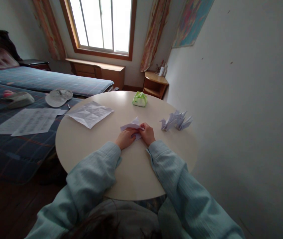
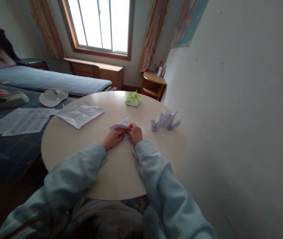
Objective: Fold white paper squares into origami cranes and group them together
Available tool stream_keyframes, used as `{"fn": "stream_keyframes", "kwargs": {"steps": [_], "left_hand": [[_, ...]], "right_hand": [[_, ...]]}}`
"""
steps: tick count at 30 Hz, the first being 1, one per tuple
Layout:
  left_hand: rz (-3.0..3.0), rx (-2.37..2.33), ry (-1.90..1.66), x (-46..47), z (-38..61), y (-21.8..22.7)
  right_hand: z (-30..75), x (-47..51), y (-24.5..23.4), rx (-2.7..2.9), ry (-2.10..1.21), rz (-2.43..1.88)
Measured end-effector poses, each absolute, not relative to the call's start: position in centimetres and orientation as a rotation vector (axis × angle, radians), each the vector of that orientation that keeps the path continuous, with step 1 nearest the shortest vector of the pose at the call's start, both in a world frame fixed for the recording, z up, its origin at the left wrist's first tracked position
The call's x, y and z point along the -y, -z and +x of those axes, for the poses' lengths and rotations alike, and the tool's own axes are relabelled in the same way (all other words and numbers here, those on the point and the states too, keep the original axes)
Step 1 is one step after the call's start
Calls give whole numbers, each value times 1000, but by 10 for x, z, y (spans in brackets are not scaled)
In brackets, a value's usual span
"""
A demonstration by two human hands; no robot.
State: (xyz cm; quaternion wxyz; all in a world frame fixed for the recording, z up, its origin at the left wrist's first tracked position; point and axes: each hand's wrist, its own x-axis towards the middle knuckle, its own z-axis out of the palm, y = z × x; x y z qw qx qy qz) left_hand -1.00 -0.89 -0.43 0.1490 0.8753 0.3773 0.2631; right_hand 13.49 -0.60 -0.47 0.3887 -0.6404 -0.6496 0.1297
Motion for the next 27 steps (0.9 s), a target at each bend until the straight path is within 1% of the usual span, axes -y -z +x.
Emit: {"fn": "stream_keyframes", "kwargs": {"steps": [5,10,17,27], "left_hand": [[2536,-1093,-722,5,-11,9],[2484,-1113,-799,2,-11,16],[2510,-1081,-822,5,-11,11],[2547,-1205,-637,9,-11,2]], "right_hand": [[133,7,6,1650,-346,-1552],[131,9,4,1625,-385,-1488],[131,11,2,1609,-393,-1417],[133,7,2,1459,-291,-1520]]}}
